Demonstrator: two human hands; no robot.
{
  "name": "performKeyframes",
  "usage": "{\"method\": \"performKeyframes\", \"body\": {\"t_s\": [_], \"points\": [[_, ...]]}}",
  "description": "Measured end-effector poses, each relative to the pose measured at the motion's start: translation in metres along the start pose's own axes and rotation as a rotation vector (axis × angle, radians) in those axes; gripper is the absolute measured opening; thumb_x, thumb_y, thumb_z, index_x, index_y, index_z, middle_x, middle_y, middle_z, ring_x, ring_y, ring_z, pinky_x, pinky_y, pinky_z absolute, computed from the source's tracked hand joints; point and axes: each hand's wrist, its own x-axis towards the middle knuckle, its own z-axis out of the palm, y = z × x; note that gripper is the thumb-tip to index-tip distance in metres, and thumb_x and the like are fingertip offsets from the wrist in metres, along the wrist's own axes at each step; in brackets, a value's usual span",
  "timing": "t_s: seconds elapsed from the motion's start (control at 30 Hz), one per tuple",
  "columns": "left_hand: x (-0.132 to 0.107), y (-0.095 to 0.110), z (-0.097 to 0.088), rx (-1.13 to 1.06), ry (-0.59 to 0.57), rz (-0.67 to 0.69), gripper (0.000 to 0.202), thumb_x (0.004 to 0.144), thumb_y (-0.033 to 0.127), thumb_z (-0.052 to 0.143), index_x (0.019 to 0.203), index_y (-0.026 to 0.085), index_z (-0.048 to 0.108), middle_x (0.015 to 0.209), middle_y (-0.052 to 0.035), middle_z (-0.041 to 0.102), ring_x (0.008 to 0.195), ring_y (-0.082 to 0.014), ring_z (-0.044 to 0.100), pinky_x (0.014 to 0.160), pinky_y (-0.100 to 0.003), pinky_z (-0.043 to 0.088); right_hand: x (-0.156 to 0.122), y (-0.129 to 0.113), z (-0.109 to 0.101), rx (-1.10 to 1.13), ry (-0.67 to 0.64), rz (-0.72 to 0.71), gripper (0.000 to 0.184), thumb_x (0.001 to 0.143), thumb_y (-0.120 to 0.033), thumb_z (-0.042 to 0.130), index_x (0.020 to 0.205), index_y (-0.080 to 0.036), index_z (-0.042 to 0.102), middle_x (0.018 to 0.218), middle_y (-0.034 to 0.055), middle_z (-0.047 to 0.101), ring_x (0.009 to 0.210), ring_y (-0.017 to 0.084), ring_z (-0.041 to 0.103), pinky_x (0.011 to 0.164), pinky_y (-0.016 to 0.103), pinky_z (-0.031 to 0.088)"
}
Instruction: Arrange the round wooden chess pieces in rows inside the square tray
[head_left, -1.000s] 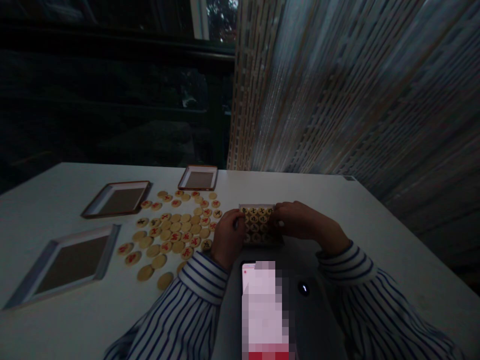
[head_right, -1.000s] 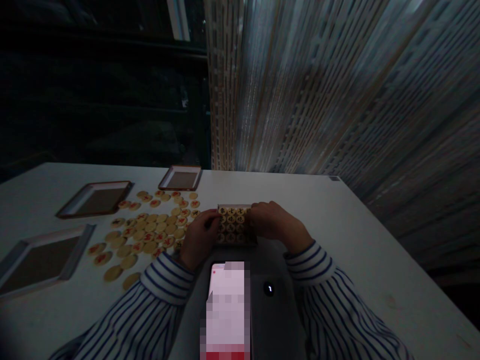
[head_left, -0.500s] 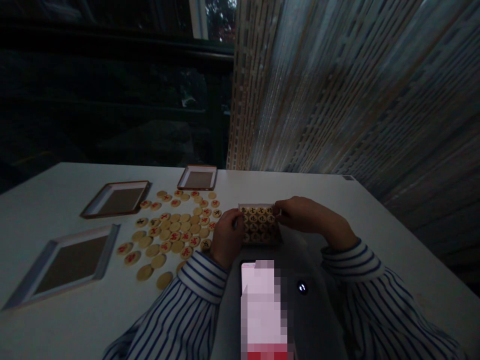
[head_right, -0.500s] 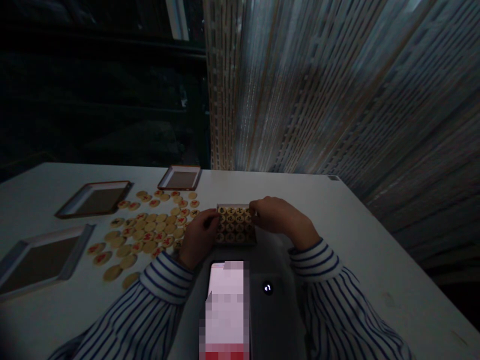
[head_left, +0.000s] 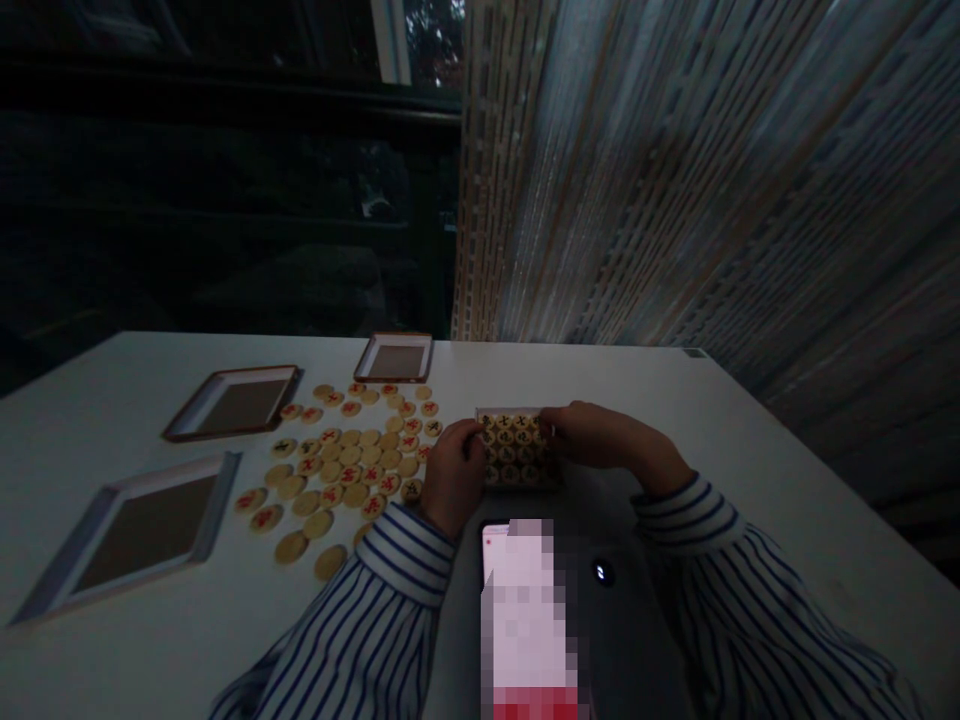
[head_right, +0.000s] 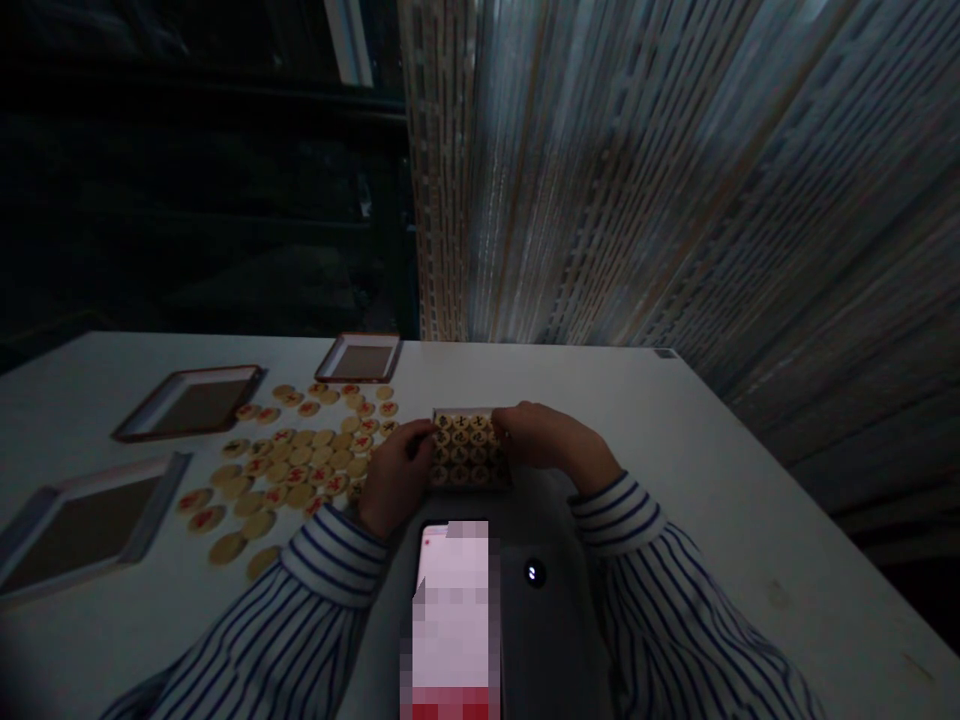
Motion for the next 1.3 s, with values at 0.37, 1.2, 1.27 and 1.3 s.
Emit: {"method": "performKeyframes", "body": {"t_s": [0.37,1.2,1.27,1.3], "points": [[0.002,-0.003,0.002,-0.036,0.014,0.005,0.024,0.076,0.012,0.044,0.091,0.015,0.063,0.096,-0.0078,0.066,0.093,-0.0183,0.059,0.087,-0.037,0.045,0.002,0.000,0.001,-0.019,0.024,0.026,0.022,0.082,-0.022,0.042,0.096,-0.017,0.058,0.083,0.0080,0.065,0.071,0.016,0.060,0.054,0.024,0.034],[0.004,0.000,-0.003,-0.137,0.130,0.005,0.022,0.077,0.020,0.047,0.093,0.015,0.062,0.099,-0.0081,0.064,0.095,-0.0177,0.058,0.087,-0.035,0.046,-0.022,-0.018,-0.032,-0.119,0.321,0.142,0.025,0.088,-0.028,0.032,0.097,-0.016,0.052,0.080,0.0083,0.065,0.071,0.018,0.058,0.057,0.027,0.029],[0.004,0.001,-0.006,-0.173,0.159,-0.002,0.023,0.077,0.022,0.048,0.093,0.014,0.061,0.098,-0.0085,0.064,0.094,-0.0177,0.059,0.086,-0.035,0.046,-0.028,-0.022,-0.036,-0.104,0.374,0.159,0.025,0.088,-0.028,0.032,0.099,-0.016,0.051,0.083,0.0078,0.065,0.073,0.018,0.059,0.058,0.027,0.029],[0.005,0.002,-0.008,-0.190,0.172,-0.005,0.023,0.077,0.023,0.048,0.093,0.014,0.061,0.099,-0.0087,0.064,0.094,-0.0177,0.059,0.086,-0.035,0.047,-0.032,-0.024,-0.038,-0.095,0.395,0.167,0.025,0.089,-0.028,0.032,0.100,-0.016,0.051,0.083,0.0076,0.066,0.074,0.018,0.059,0.059,0.027,0.030]]}}
